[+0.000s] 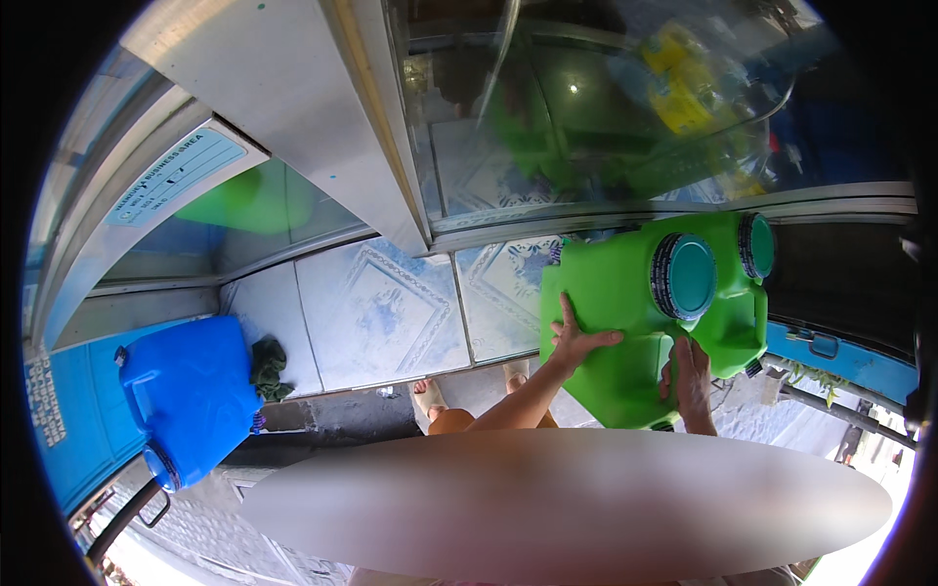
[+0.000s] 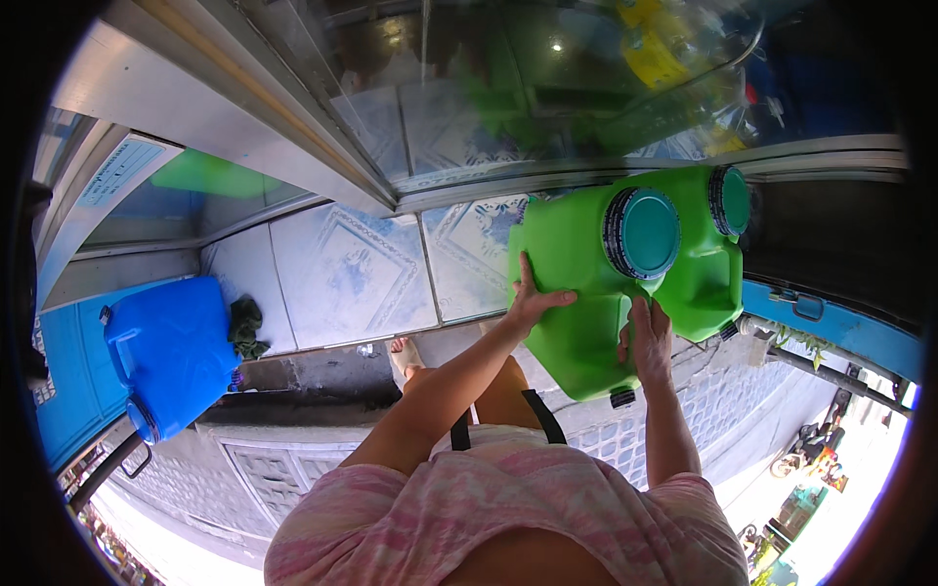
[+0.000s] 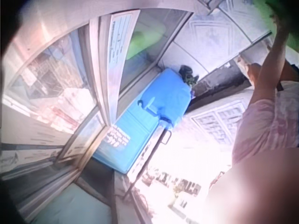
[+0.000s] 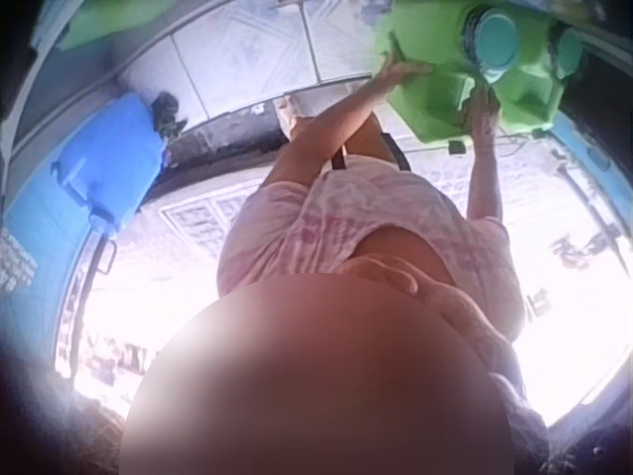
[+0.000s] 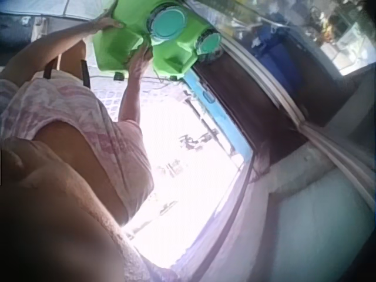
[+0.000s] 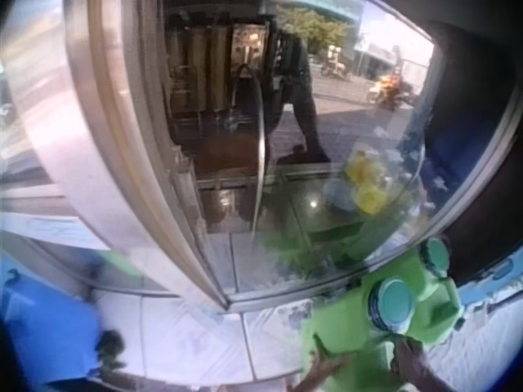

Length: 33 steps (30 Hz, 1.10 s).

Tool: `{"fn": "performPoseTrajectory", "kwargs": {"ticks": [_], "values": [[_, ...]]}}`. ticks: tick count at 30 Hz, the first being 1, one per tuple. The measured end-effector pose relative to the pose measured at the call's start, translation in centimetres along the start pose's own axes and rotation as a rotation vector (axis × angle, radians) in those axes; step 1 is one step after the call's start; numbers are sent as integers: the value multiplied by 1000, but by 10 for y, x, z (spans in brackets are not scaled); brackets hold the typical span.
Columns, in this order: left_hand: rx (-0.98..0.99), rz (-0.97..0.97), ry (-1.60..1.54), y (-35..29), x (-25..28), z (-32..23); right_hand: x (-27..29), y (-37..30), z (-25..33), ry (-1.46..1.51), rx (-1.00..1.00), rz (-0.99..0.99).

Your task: The person wipes the glass display case and surrounding surfaces with a green cloth. They move several green and blue plastic jugs to access different areas, then wipe the interior and exterior of the display case before returning the jugs to their original positions.

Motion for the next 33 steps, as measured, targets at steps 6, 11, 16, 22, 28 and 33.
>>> {"fn": "performPoseTrajectory", "kwargs": {"ticks": [6, 11, 16, 22, 28, 33], "values": [[-49, -81, -16, 18, -14, -6, 18, 30, 24, -160, 104, -31], [-28, -93, -32, 25, -21, -7, 26, 46, 30, -206, 155, -39], [-5, -91, -8, 29, -24, 1, 29, 50, 24, -214, 173, -38], [-34, 177, -236, 29, 30, -1, 42, 55, 20, -492, 239, -215], [-112, -374, -437, -49, 301, 71, 54, 53, 36, -875, 341, -484], [-1, -1050, -462, -237, 543, 182, 60, 61, 23, -866, 184, -474]]}}
Point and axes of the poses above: each hand's wrist, its own y-axis towards the middle knuckle, its own x-axis out of the back of the hand, z = x × y, the point moved 10 cm from there along y, towards the middle knuckle, and after that the axes turned 15 degrees about -y, right-handed, at the moved point
